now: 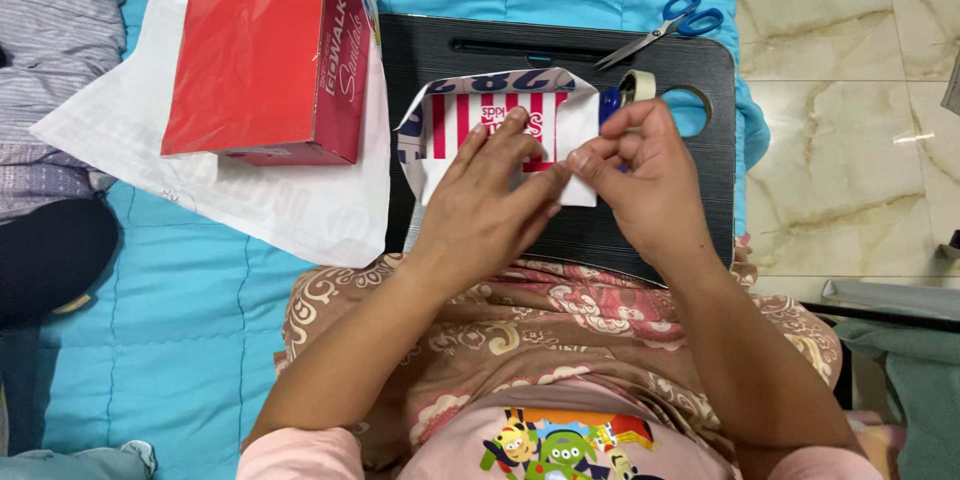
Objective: The person wraps a small rectangular box with white wrapping paper on a lap desk. They fold the paper around the box, crease the edges, and secure the folds with tape from a dispenser. The wrapped box is left on the desk at the end.
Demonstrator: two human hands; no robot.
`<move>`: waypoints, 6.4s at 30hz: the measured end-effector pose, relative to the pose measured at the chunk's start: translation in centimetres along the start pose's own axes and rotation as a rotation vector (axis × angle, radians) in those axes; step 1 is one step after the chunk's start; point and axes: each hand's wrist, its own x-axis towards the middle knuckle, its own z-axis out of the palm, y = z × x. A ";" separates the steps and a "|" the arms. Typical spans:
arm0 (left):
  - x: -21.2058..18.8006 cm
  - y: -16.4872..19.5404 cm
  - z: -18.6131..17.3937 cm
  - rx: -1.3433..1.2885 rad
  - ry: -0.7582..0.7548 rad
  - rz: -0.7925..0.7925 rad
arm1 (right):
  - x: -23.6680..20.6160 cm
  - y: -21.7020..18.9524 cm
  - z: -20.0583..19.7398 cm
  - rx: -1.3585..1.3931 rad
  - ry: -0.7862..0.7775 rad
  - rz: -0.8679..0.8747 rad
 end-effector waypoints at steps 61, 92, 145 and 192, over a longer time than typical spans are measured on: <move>0.3 -0.4 -0.5 -0.032 -0.072 0.040 | 2.7 -1.8 0.2 -0.321 0.014 0.103; -6.6 -3.3 1.6 -0.068 0.152 -0.023 | 3.9 -1.1 -0.8 -0.293 -0.027 -0.060; -2.2 0.3 2.7 -0.648 0.084 -0.399 | -4.8 0.6 1.4 -0.658 0.108 -0.461; -0.5 -1.5 1.3 -0.657 0.171 -0.584 | -3.1 2.1 1.7 -0.634 -0.025 -0.719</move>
